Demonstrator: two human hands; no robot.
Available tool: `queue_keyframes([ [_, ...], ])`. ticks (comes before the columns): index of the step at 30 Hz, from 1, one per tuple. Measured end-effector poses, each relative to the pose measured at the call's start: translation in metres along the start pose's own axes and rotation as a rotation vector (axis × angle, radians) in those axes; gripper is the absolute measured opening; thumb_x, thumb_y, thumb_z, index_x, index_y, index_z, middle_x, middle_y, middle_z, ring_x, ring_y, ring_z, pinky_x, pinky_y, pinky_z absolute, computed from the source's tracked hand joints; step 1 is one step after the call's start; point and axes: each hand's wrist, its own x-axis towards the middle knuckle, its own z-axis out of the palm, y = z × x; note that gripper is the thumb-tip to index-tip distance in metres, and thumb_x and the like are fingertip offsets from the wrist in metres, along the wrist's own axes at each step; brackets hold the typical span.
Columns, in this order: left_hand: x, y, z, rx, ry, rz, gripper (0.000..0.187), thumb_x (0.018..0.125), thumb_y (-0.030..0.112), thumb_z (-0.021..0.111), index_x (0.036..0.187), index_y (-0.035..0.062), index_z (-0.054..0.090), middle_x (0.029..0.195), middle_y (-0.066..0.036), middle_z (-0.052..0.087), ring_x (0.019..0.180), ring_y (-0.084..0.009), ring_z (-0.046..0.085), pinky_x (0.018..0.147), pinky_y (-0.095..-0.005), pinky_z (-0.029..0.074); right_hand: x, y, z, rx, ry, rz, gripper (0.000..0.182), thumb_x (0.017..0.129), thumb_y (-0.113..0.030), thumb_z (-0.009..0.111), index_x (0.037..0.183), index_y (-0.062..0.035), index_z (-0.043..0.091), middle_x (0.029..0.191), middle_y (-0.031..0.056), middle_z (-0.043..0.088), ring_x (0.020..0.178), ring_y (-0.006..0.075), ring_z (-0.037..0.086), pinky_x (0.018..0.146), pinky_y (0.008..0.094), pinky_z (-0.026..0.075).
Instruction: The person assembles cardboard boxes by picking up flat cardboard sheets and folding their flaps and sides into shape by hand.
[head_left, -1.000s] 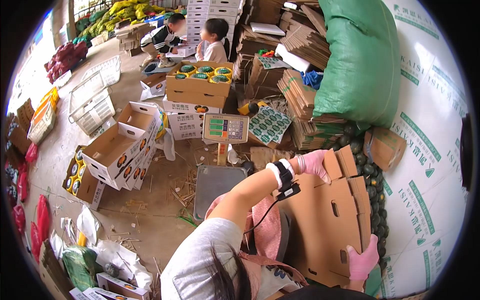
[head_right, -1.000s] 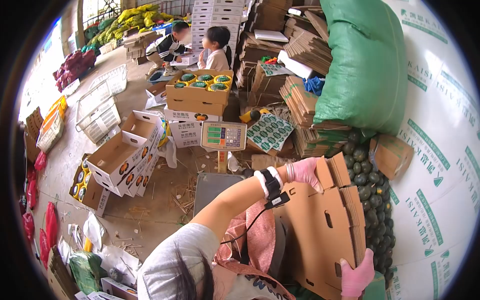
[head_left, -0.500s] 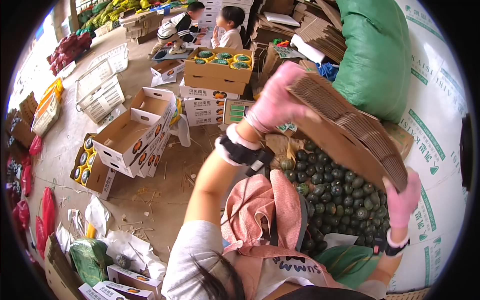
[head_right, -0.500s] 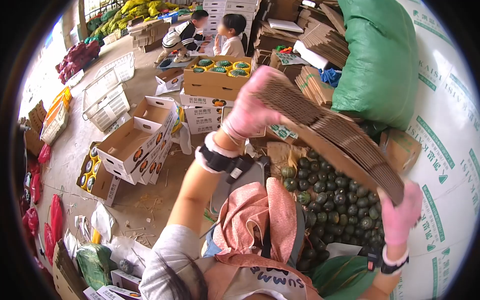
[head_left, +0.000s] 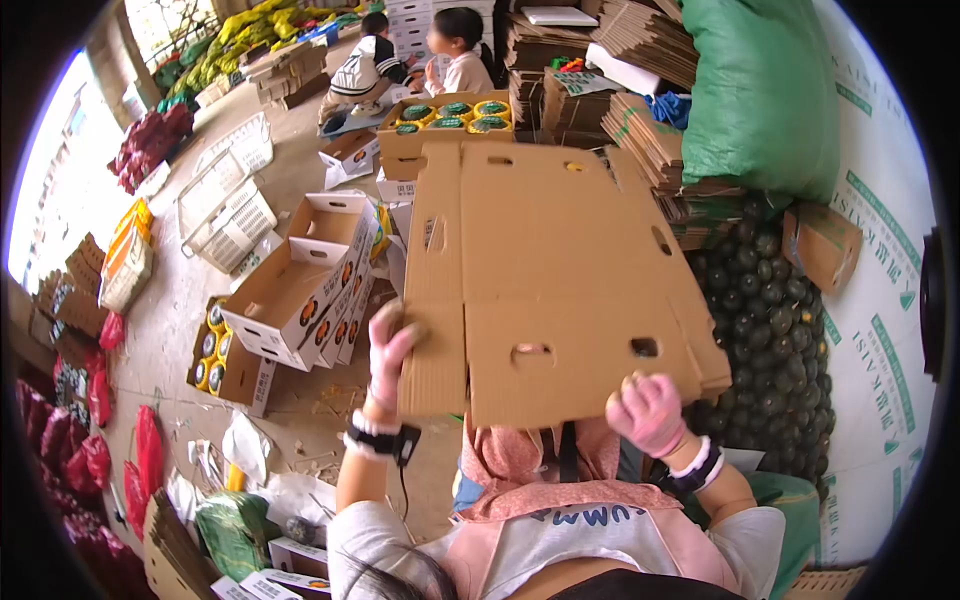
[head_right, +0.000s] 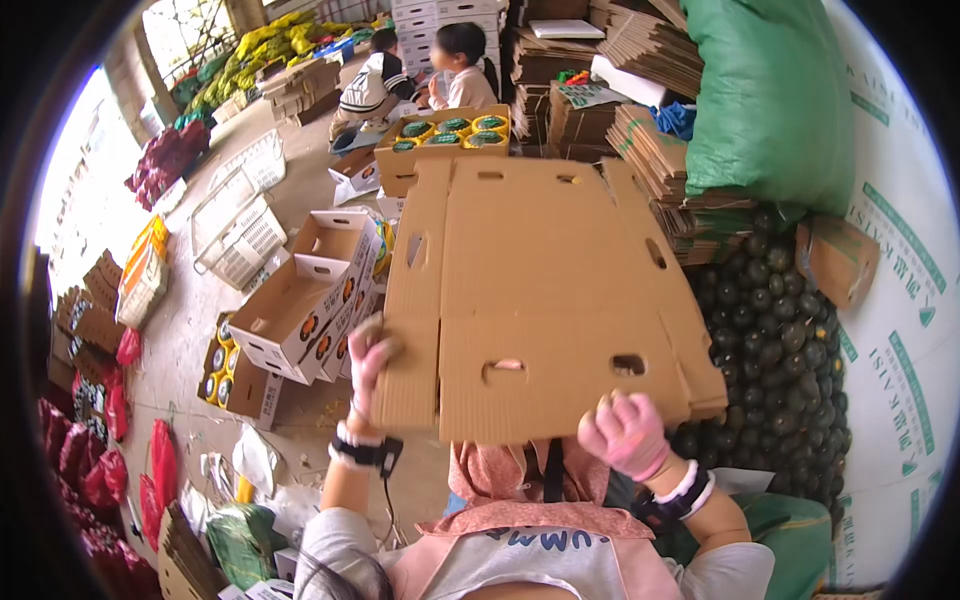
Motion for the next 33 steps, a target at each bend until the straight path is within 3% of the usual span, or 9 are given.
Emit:
queue_keyframes([
  [6,-0.060,0.013,-0.010,-0.274,-0.265,-0.636,0.064,0.065,-0.009,0.065,0.123,0.0114,0.048,0.114,-0.011,0.049,0.107,-0.0214,0.053,0.085,-0.0304,0.050,-0.028,-0.048,0.054,0.221,-0.054,0.080,0.017,0.072,-0.018,0.057,0.084,-0.0129,0.046,0.081,0.0048,0.046,0.075,0.0196,0.049,0.060,0.0329,0.038],
  [8,-0.068,-0.010,-0.016,0.150,-0.638,-0.264,0.068,0.066,-0.012,0.061,0.127,0.0111,0.044,0.110,-0.011,0.052,0.103,-0.0209,0.055,0.082,-0.0296,0.050,-0.043,-0.064,0.072,0.293,-0.162,0.061,0.017,0.072,-0.021,0.056,0.084,-0.0143,0.046,0.082,0.0041,0.045,0.076,0.0193,0.047,0.060,0.0337,0.038],
  [10,-0.077,-0.038,-0.018,-0.169,-0.704,-0.874,0.067,0.067,-0.013,0.057,0.129,0.0114,0.044,0.108,-0.011,0.054,0.097,-0.0242,0.057,0.079,-0.0308,0.051,-0.048,-0.071,0.084,0.310,-0.102,0.101,0.016,0.072,-0.020,0.055,0.083,-0.0148,0.046,0.083,0.0036,0.045,0.077,0.0186,0.047,0.061,0.0335,0.038],
  [13,-0.072,-0.041,-0.003,-0.250,-0.563,-0.798,0.051,0.073,-0.008,0.050,0.120,0.0094,0.051,0.101,-0.014,0.059,0.087,-0.0293,0.058,0.079,-0.0332,0.050,-0.052,-0.058,0.084,0.525,-0.213,0.172,0.031,0.070,-0.030,0.064,0.093,-0.0146,0.051,0.095,0.0050,0.050,0.090,0.0229,0.050,0.074,0.0367,0.042],
  [15,-0.026,-0.010,-0.012,0.189,-0.653,-0.446,0.034,0.078,0.000,0.049,0.110,0.0060,0.058,0.095,-0.015,0.062,0.086,-0.0295,0.060,0.080,-0.0330,0.049,-0.040,-0.026,0.070,0.869,-0.277,0.300,0.045,0.067,-0.038,0.070,0.100,-0.0137,0.053,0.102,0.0067,0.052,0.097,0.0266,0.051,0.082,0.0396,0.042],
  [21,-0.013,-0.050,0.024,0.371,-0.318,-0.865,0.052,0.086,0.033,0.055,0.125,0.0020,0.040,0.091,-0.023,0.063,0.078,-0.0380,0.062,0.070,-0.0419,0.050,-0.091,0.113,0.124,0.404,-0.029,1.449,0.074,0.071,-0.042,0.072,0.125,-0.0033,0.039,0.121,0.0200,0.047,0.112,0.0351,0.044,0.093,0.0428,0.039],
  [24,-0.007,-0.082,0.054,0.536,-0.325,-0.955,0.060,0.085,0.041,0.056,0.123,-0.0021,0.038,0.092,-0.021,0.064,0.084,-0.0350,0.063,0.073,-0.0385,0.049,-0.113,0.153,0.137,1.542,-0.355,1.764,0.079,0.075,-0.050,0.067,0.131,-0.0034,0.037,0.128,0.0125,0.046,0.110,0.0280,0.049,0.092,0.0385,0.039],
  [27,0.045,-0.065,0.053,0.173,-0.497,-1.148,0.082,0.080,0.054,0.060,0.127,-0.0068,0.034,0.108,-0.025,0.059,0.105,-0.0361,0.057,0.088,-0.0363,0.045,-0.112,0.145,0.189,1.587,-0.157,1.287,0.065,0.076,-0.046,0.067,0.121,-0.0021,0.050,0.110,0.0072,0.058,0.096,0.0203,0.055,0.082,0.0372,0.045],
  [33,0.012,-0.101,0.056,-0.209,-0.337,-1.166,0.095,0.072,0.048,0.072,0.136,-0.0044,0.025,0.126,-0.021,0.049,0.116,-0.0299,0.049,0.097,-0.0341,0.039,-0.080,0.134,0.164,1.749,0.070,1.302,0.055,0.072,-0.015,0.075,0.120,-0.0024,0.050,0.109,0.0041,0.059,0.098,0.0156,0.056,0.087,0.0304,0.045],
])
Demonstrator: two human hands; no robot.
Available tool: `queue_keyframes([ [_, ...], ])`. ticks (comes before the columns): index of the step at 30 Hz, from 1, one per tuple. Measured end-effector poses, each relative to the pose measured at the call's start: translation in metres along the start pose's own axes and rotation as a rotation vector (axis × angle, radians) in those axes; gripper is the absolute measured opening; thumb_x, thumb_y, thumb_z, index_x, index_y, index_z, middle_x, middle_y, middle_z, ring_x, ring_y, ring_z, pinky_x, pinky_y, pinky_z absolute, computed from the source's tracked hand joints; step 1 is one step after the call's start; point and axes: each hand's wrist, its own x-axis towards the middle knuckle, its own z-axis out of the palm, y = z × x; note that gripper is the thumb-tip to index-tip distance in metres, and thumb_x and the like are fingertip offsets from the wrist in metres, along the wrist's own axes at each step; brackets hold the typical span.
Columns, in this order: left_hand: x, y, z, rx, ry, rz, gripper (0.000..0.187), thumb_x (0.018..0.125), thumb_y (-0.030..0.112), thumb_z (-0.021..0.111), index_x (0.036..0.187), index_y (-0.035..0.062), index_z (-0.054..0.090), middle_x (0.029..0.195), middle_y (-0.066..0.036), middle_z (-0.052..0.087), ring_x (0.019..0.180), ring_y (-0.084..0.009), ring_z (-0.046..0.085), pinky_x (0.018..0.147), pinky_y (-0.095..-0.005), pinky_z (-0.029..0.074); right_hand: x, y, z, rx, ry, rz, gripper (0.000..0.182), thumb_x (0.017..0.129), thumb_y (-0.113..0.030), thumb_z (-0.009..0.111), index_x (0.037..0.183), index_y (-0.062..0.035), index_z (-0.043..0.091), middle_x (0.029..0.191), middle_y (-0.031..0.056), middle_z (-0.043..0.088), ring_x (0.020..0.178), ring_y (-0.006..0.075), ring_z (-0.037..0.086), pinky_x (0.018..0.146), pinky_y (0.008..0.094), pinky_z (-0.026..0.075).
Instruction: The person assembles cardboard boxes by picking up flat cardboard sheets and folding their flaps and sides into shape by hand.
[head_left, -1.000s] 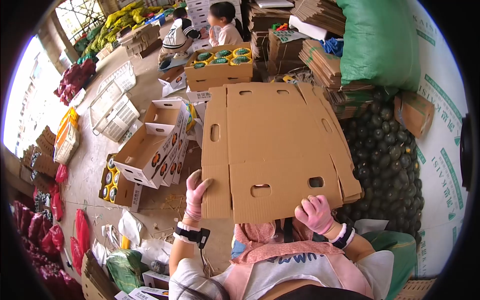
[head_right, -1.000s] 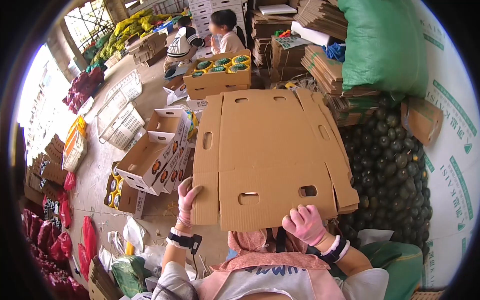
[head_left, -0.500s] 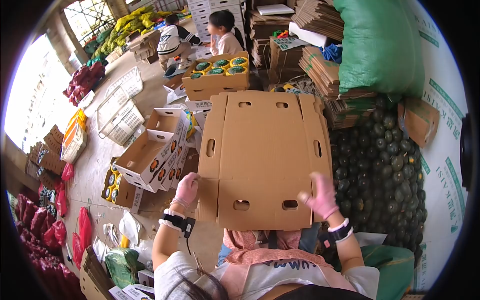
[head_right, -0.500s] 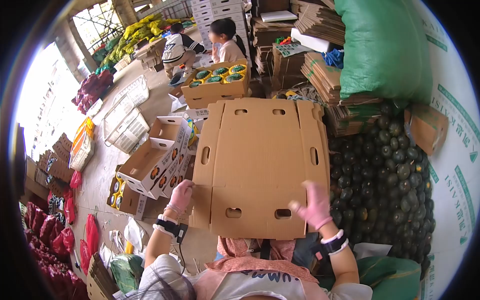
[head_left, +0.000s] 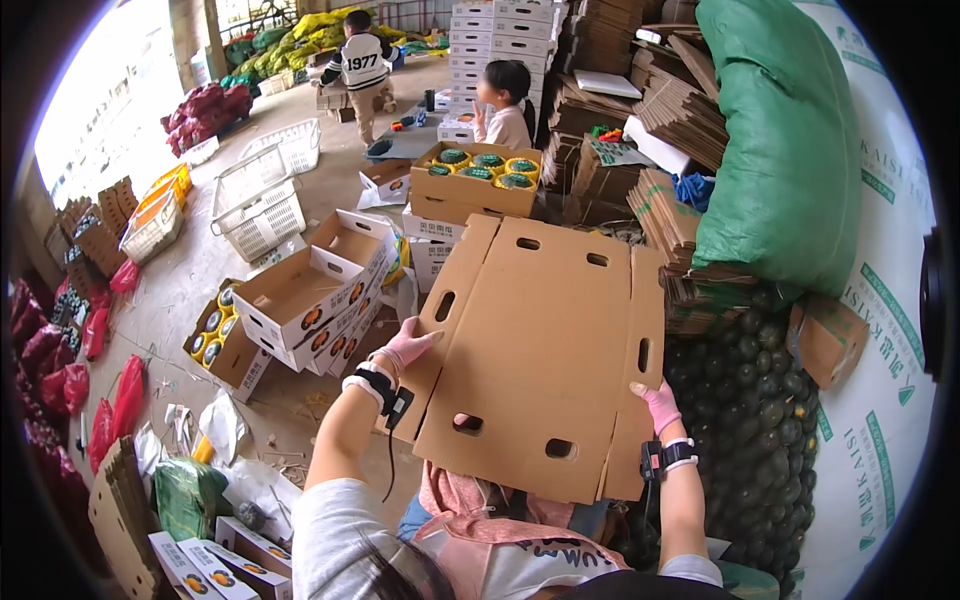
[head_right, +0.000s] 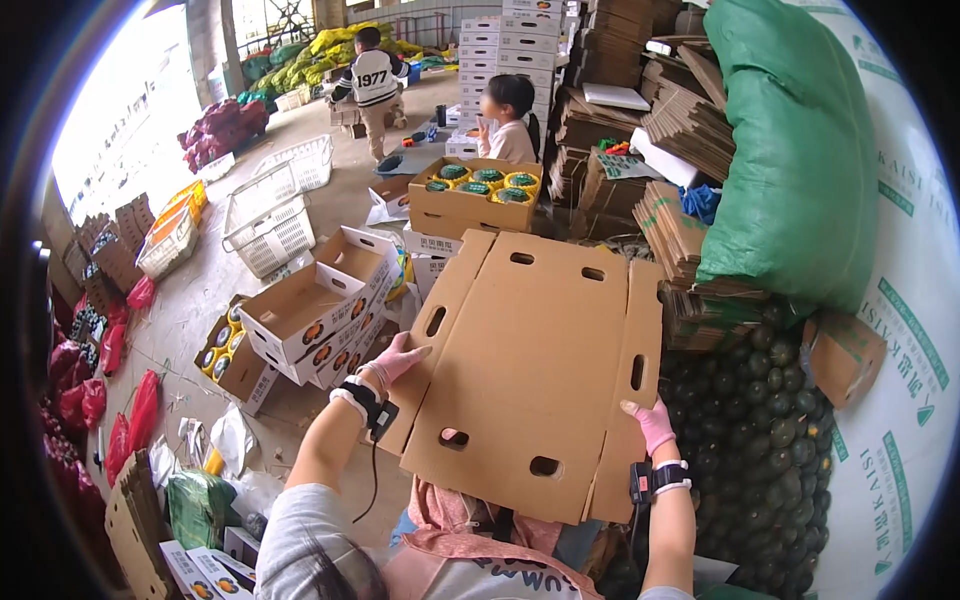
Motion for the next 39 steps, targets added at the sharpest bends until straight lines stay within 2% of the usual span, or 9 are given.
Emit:
queue_keyframes([
  [4,-0.001,-0.018,0.002,-0.045,0.166,-0.133,0.078,0.070,0.044,0.074,0.121,-0.0074,0.045,0.111,-0.018,0.058,0.100,-0.0241,0.057,0.085,-0.0322,0.046,-0.003,0.001,0.007,-0.045,0.033,-0.123,0.060,0.069,-0.006,0.076,0.122,-0.0032,0.048,0.110,0.0041,0.059,0.098,0.0162,0.057,0.088,0.0313,0.046],
  [5,-0.013,-0.013,0.004,-0.104,0.194,-0.060,0.052,0.073,0.036,0.074,0.104,-0.0036,0.059,0.093,-0.012,0.063,0.081,-0.0176,0.060,0.072,-0.0287,0.048,-0.005,-0.004,0.007,0.013,0.003,-0.115,0.061,0.069,-0.006,0.076,0.122,-0.0035,0.047,0.111,0.0041,0.058,0.099,0.0165,0.057,0.088,0.0318,0.046],
  [13,-0.050,-0.049,0.003,-0.046,0.301,0.191,0.060,0.077,0.021,0.072,0.122,-0.0020,0.041,0.103,-0.009,0.060,0.087,-0.0157,0.059,0.075,-0.0266,0.049,0.008,-0.014,0.022,-0.153,-0.035,-0.053,0.057,0.073,-0.016,0.075,0.121,-0.0028,0.048,0.110,0.0063,0.059,0.099,0.0188,0.057,0.087,0.0327,0.046],
  [16,-0.058,-0.050,0.012,0.176,0.349,0.177,0.081,0.073,0.031,0.074,0.132,-0.0029,0.031,0.109,-0.017,0.060,0.097,-0.0255,0.061,0.084,-0.0325,0.048,0.015,0.004,0.021,-0.687,0.128,0.121,0.052,0.077,-0.022,0.073,0.118,-0.0013,0.049,0.107,0.0095,0.061,0.098,0.0193,0.058,0.085,0.0323,0.046],
  [22,-0.084,-0.015,0.008,0.436,0.283,-0.040,0.075,0.073,0.035,0.073,0.125,-0.0051,0.038,0.107,-0.022,0.061,0.098,-0.0319,0.061,0.085,-0.0348,0.048,-0.013,0.003,0.018,-0.820,0.237,0.207,0.060,0.072,-0.031,0.076,0.114,0.0004,0.047,0.110,0.0152,0.061,0.103,0.0242,0.058,0.088,0.0341,0.045],
  [28,-0.106,0.013,0.004,0.584,0.359,0.068,0.079,0.071,0.040,0.074,0.123,-0.0072,0.039,0.102,-0.025,0.060,0.096,-0.0375,0.059,0.080,-0.0385,0.049,-0.047,-0.055,0.054,-1.167,0.246,0.322,0.070,0.069,-0.047,0.073,0.111,0.0031,0.048,0.108,0.0234,0.060,0.100,0.0347,0.059,0.085,0.0396,0.048],
  [35,-0.132,0.068,0.024,1.190,0.025,0.051,0.090,0.074,0.027,0.068,0.139,-0.0027,0.014,0.067,-0.011,0.062,0.059,-0.0289,0.062,0.057,-0.0398,0.050,-0.056,-0.064,0.086,-1.713,0.129,0.350,0.083,0.068,-0.040,0.073,0.127,-0.0058,0.026,0.089,0.0173,0.065,0.079,0.0322,0.065,0.068,0.0397,0.052],
  [36,-0.133,0.056,0.029,1.182,0.007,0.333,0.079,0.075,0.032,0.067,0.135,0.0000,0.026,0.066,-0.011,0.062,0.062,-0.0300,0.063,0.060,-0.0409,0.050,-0.060,-0.056,0.094,-1.785,0.134,0.210,0.086,0.068,-0.039,0.073,0.131,-0.0063,0.025,0.078,0.0135,0.065,0.071,0.0341,0.065,0.065,0.0407,0.053],
  [39,-0.120,0.062,0.029,1.160,-0.412,0.583,0.064,0.070,0.043,0.070,0.116,0.0043,0.047,0.080,-0.011,0.060,0.083,-0.0286,0.060,0.072,-0.0401,0.047,-0.062,-0.054,0.103,-1.762,-0.395,-0.219,0.087,0.062,-0.043,0.075,0.131,-0.0118,0.032,0.086,0.0141,0.061,0.081,0.0343,0.062,0.073,0.0414,0.051],
])
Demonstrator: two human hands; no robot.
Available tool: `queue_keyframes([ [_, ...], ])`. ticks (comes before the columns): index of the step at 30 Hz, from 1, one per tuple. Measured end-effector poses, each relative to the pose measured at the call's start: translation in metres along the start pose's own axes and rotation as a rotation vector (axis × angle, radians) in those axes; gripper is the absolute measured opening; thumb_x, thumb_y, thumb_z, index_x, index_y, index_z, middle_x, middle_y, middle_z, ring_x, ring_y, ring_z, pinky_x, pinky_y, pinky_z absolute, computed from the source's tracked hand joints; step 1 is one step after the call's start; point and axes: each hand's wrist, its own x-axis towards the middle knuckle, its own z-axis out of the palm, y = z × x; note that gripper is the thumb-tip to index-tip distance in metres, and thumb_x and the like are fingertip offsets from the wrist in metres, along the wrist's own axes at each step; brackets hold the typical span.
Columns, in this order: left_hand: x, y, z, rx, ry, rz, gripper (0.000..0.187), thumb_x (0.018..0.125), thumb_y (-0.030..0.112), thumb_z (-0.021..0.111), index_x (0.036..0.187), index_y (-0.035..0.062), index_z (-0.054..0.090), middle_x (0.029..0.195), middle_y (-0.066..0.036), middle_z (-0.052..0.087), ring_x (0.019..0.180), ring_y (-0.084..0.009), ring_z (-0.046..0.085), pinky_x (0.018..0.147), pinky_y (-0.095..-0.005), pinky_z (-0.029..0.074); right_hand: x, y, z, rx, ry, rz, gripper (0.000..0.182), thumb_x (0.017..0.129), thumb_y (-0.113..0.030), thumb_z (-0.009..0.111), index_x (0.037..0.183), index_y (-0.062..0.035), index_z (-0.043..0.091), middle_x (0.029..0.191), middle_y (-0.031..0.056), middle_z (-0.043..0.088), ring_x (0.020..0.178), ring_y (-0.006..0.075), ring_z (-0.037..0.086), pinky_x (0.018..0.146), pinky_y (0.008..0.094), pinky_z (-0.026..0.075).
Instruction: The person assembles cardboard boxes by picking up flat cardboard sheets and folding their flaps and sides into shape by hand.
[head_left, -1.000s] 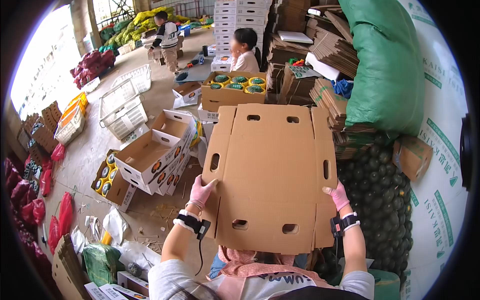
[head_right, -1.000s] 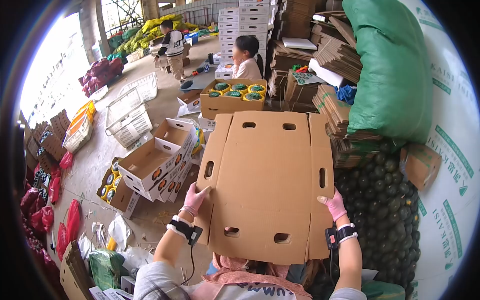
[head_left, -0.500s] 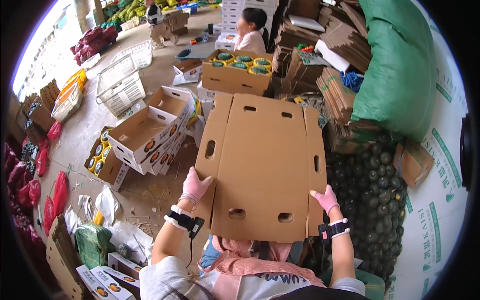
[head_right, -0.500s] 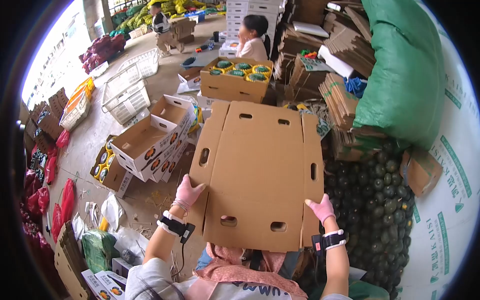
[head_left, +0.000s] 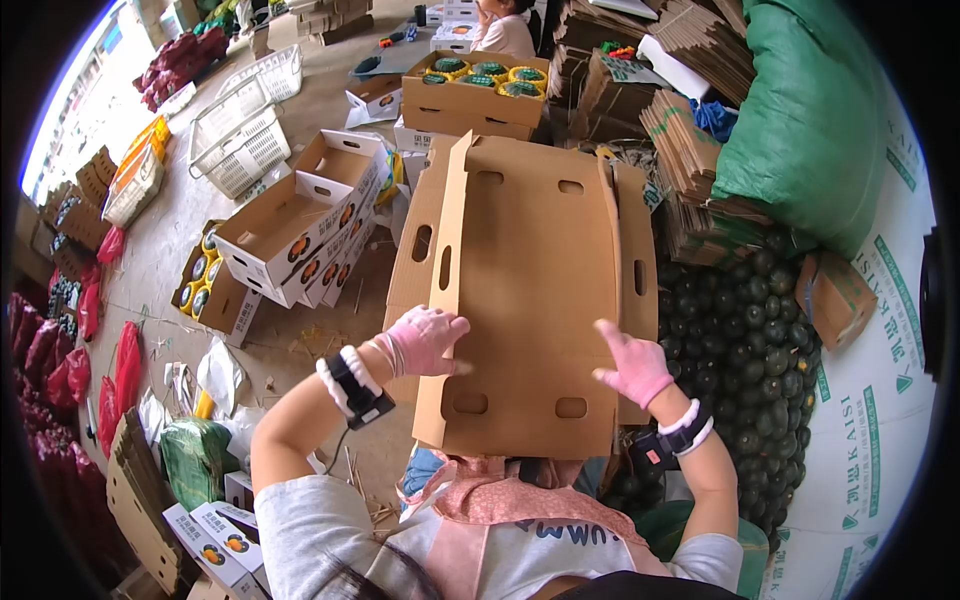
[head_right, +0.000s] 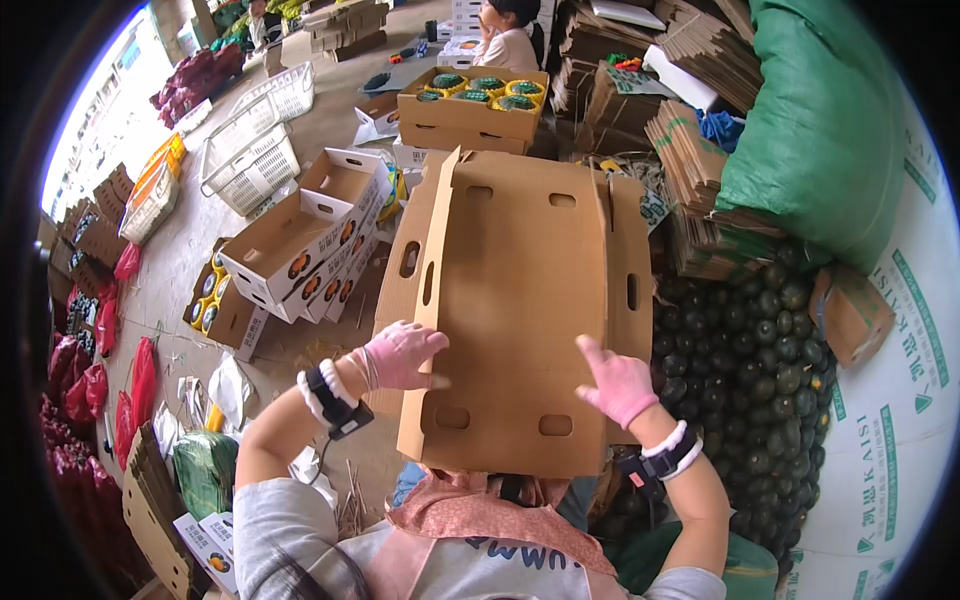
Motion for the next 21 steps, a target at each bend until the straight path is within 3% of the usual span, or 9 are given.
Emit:
queue_keyframes([
  [2,-0.004,-0.004,-0.010,0.196,-0.023,0.234,0.059,0.065,0.047,0.073,0.103,0.0059,0.054,0.088,-0.010,0.057,0.094,-0.0273,0.055,0.078,-0.0392,0.045,0.003,0.010,-0.017,0.193,-0.020,-0.442,0.083,0.057,-0.046,0.077,0.125,-0.0156,0.040,0.091,0.0156,0.058,0.086,0.0345,0.060,0.074,0.0438,0.049],
  [6,-0.010,-0.029,-0.024,0.167,0.065,0.291,0.053,0.057,0.047,0.078,0.089,0.0087,0.061,0.085,-0.006,0.057,0.091,-0.0227,0.052,0.077,-0.0372,0.046,0.000,0.063,-0.018,0.018,0.053,-0.409,0.048,0.053,-0.036,0.081,0.089,-0.0116,0.060,0.087,0.0083,0.054,0.091,0.0289,0.053,0.074,0.0375,0.046],
  [9,-0.027,-0.052,-0.033,-1.182,0.801,-0.130,0.029,0.065,0.022,0.077,0.073,0.0039,0.056,0.069,0.001,0.053,0.059,-0.0127,0.049,0.052,-0.0234,0.042,-0.027,0.087,-0.026,1.021,0.613,-0.098,0.028,0.075,-0.027,0.073,0.075,-0.0059,0.055,0.074,-0.0008,0.051,0.069,0.0141,0.050,0.066,0.0272,0.042],
  [11,-0.038,-0.027,-0.062,-1.770,1.067,-0.030,0.027,0.066,0.019,0.076,0.072,0.0049,0.054,0.066,0.004,0.051,0.060,-0.0106,0.047,0.051,-0.0237,0.040,-0.039,0.072,-0.037,1.659,1.088,0.033,0.020,0.093,-0.024,0.051,0.083,-0.0067,0.051,0.073,-0.0042,0.045,0.067,0.0069,0.044,0.061,0.0231,0.037],
  [12,-0.050,-0.022,-0.061,-1.521,1.000,-0.096,0.025,0.067,0.019,0.075,0.073,0.0053,0.055,0.065,0.002,0.051,0.059,-0.0123,0.048,0.051,-0.0259,0.042,-0.051,0.078,-0.033,1.654,1.094,-0.055,0.018,0.094,-0.023,0.047,0.090,-0.0058,0.051,0.069,-0.0051,0.044,0.061,0.0067,0.041,0.056,0.0245,0.034],
  [14,-0.079,0.002,-0.052,-0.724,0.807,-0.020,0.020,0.069,0.017,0.072,0.074,0.0067,0.056,0.066,-0.001,0.052,0.059,-0.0160,0.050,0.052,-0.0302,0.045,-0.090,0.041,-0.048,0.928,0.881,0.121,0.007,0.080,-0.014,0.062,0.079,-0.0082,0.059,0.059,-0.0030,0.042,0.052,0.0123,0.040,0.048,0.0283,0.034],
  [15,-0.092,0.018,-0.043,-0.185,0.656,0.092,0.016,0.070,0.016,0.070,0.074,0.0077,0.057,0.067,-0.002,0.052,0.059,-0.0181,0.050,0.054,-0.0323,0.046,-0.097,0.022,-0.042,0.726,0.752,-0.121,0.007,0.070,-0.012,0.068,0.072,-0.0095,0.061,0.059,0.0036,0.047,0.053,0.0175,0.046,0.049,0.0297,0.037],
  [18,-0.128,0.033,0.033,-0.047,0.095,0.237,0.021,0.074,0.018,0.064,0.093,0.0101,0.061,0.084,-0.006,0.055,0.083,-0.0260,0.055,0.070,-0.0384,0.049,-0.132,0.018,0.034,0.305,0.211,-0.356,0.015,0.065,-0.010,0.069,0.077,-0.0092,0.059,0.069,0.0085,0.054,0.072,0.0270,0.056,0.064,0.0355,0.047],
  [21,-0.135,0.040,0.028,-0.346,0.088,0.288,0.044,0.071,0.040,0.069,0.100,0.0078,0.062,0.073,-0.007,0.055,0.082,-0.0270,0.055,0.079,-0.0389,0.046,-0.148,0.002,0.014,0.645,0.082,-0.315,0.035,0.061,-0.004,0.067,0.095,-0.0074,0.060,0.082,0.0111,0.056,0.078,0.0300,0.055,0.067,0.0343,0.047],
])
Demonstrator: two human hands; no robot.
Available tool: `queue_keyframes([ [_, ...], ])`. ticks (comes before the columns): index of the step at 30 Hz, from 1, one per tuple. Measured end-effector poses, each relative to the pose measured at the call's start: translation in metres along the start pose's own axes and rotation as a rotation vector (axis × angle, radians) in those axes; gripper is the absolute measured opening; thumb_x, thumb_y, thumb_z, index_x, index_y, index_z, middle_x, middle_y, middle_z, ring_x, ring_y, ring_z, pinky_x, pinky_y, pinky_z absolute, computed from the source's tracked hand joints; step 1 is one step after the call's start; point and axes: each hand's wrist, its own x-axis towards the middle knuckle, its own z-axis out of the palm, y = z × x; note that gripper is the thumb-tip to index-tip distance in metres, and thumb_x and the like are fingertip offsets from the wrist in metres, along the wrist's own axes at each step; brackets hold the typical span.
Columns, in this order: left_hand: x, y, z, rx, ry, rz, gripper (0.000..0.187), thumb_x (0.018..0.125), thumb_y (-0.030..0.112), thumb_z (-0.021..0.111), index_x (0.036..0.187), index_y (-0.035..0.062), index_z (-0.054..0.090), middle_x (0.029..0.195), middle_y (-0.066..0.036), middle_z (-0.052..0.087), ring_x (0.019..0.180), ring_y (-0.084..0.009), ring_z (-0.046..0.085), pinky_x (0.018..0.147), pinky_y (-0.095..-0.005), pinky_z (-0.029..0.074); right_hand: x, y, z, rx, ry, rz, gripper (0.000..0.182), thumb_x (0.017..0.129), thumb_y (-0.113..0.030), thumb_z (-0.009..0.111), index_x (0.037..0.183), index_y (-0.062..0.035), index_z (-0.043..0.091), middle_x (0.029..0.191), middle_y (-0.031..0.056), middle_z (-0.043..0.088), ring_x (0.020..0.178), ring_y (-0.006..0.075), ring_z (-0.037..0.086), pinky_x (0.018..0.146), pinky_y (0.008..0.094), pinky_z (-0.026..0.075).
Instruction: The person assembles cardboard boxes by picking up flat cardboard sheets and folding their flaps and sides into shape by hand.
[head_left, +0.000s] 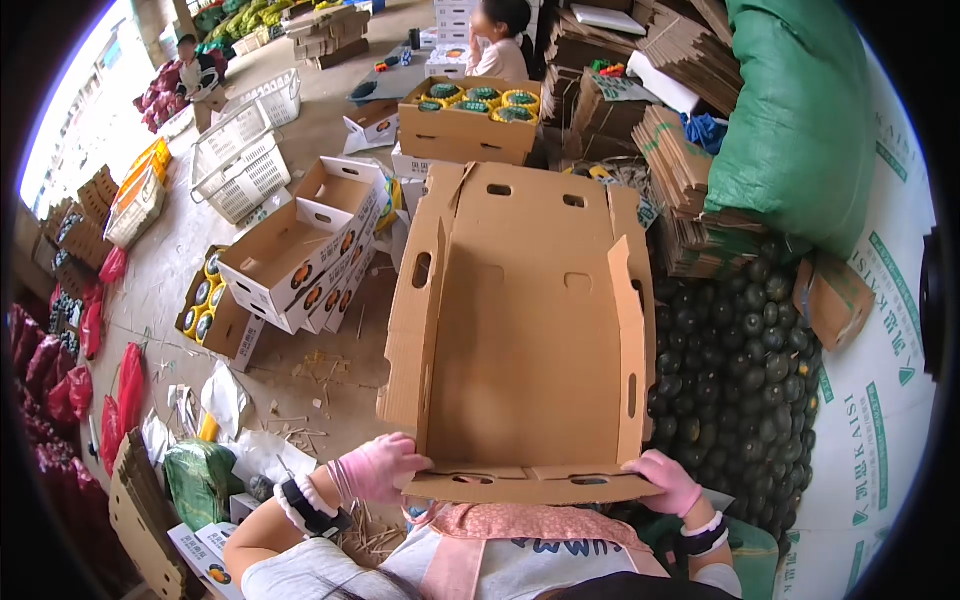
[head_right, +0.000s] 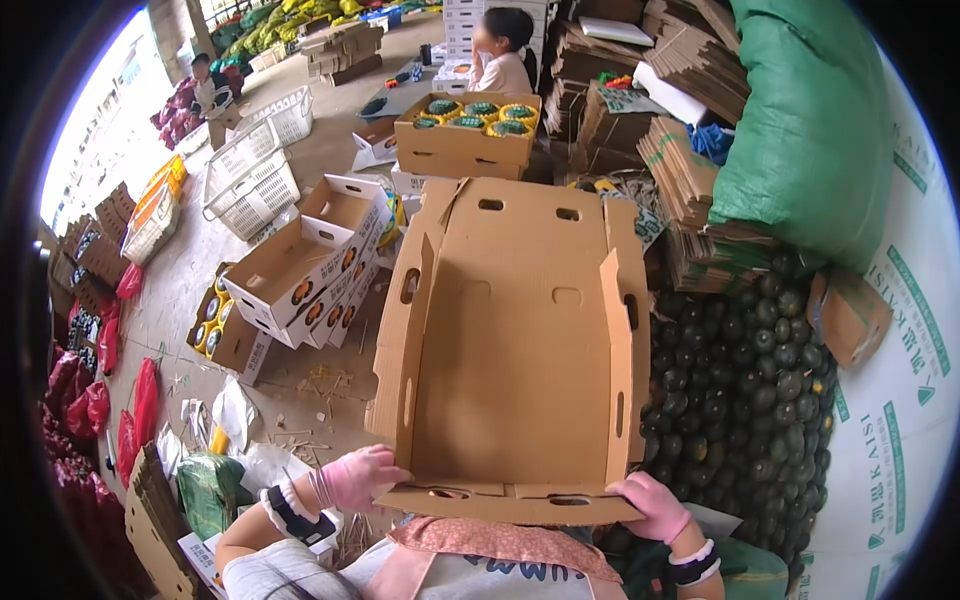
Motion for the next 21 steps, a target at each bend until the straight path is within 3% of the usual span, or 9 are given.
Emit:
queue_keyframes([
  [3,0.014,-0.010,-0.012,-0.449,0.070,-0.074,0.040,0.074,0.040,0.068,0.091,0.0046,0.063,0.072,-0.008,0.058,0.080,-0.0292,0.054,0.075,-0.0408,0.043,-0.002,0.013,0.001,0.410,0.168,0.050,0.027,0.081,-0.031,0.066,0.088,-0.0051,0.064,0.079,0.0097,0.060,0.068,0.0212,0.057,0.062,0.0285,0.045],
  [4,0.022,-0.013,0.001,-0.588,0.318,-0.063,0.035,0.077,0.036,0.069,0.079,0.0020,0.063,0.068,-0.007,0.056,0.068,-0.0253,0.050,0.064,-0.0358,0.041,0.001,0.014,0.018,0.503,0.333,0.128,0.045,0.087,-0.045,0.057,0.075,-0.0016,0.061,0.066,0.0072,0.057,0.060,0.0148,0.054,0.057,0.0272,0.042],
  [6,0.049,-0.001,0.032,-1.095,0.661,-0.605,0.028,0.079,0.028,0.069,0.073,0.0021,0.061,0.065,-0.006,0.052,0.059,-0.0207,0.045,0.057,-0.0308,0.037,-0.004,0.044,0.059,0.692,0.475,0.482,0.046,0.088,-0.042,0.056,0.070,0.0002,0.056,0.055,0.0040,0.049,0.055,0.0128,0.051,0.053,0.0281,0.041],
  [8,0.060,-0.007,0.031,-0.428,0.646,-0.721,0.026,0.078,0.025,0.071,0.081,0.0012,0.061,0.078,-0.006,0.054,0.070,-0.0205,0.051,0.067,-0.0301,0.042,0.004,0.054,0.078,0.420,0.608,0.505,0.039,0.088,-0.034,0.057,0.072,0.0012,0.055,0.056,0.0061,0.048,0.052,0.0157,0.047,0.051,0.0299,0.040],
  [10,0.086,0.003,0.023,0.295,1.022,-0.678,0.027,0.072,0.025,0.072,0.087,0.0042,0.061,0.094,-0.008,0.055,0.089,-0.0246,0.053,0.083,-0.0397,0.040,0.033,0.019,0.062,0.026,0.856,0.400,0.035,0.083,-0.032,0.062,0.091,0.0014,0.056,0.067,0.0081,0.052,0.055,0.0202,0.049,0.052,0.0315,0.042],
  [11,0.090,0.010,0.015,0.323,1.047,-0.717,0.037,0.066,0.028,0.074,0.095,0.0074,0.061,0.106,-0.009,0.053,0.105,-0.0278,0.048,0.093,-0.0466,0.033,0.036,0.001,0.050,-0.099,0.819,0.651,0.056,0.074,-0.036,0.070,0.113,-0.0013,0.051,0.089,0.0120,0.056,0.074,0.0257,0.054,0.067,0.0363,0.046],
  [15,0.101,-0.024,0.028,0.531,0.547,-0.041,0.060,0.062,0.034,0.075,0.111,0.0063,0.055,0.108,-0.009,0.053,0.107,-0.0272,0.049,0.097,-0.0458,0.035,0.072,-0.026,0.020,-0.579,0.495,0.147,0.080,0.062,-0.051,0.074,0.122,-0.0055,0.046,0.105,0.0139,0.051,0.099,0.0322,0.048,0.087,0.0427,0.039],
  [17,0.103,-0.008,0.009,0.422,0.351,-0.076,0.056,0.065,0.037,0.072,0.111,0.0083,0.056,0.106,-0.007,0.055,0.106,-0.0257,0.050,0.097,-0.0443,0.036,0.087,-0.033,0.020,-0.586,0.157,-0.001,0.080,0.060,-0.052,0.072,0.120,-0.0052,0.047,0.109,0.0158,0.050,0.107,0.0345,0.046,0.092,0.0423,0.039],
  [21,0.109,0.004,0.003,0.395,-0.197,-0.207,0.050,0.068,0.037,0.068,0.105,0.0065,0.057,0.103,-0.009,0.056,0.101,-0.0262,0.055,0.091,-0.0408,0.042,0.103,0.005,0.039,-0.220,-0.293,0.166,0.061,0.064,-0.031,0.072,0.116,-0.0071,0.052,0.114,0.0161,0.050,0.112,0.0338,0.045,0.095,0.0408,0.040],
])
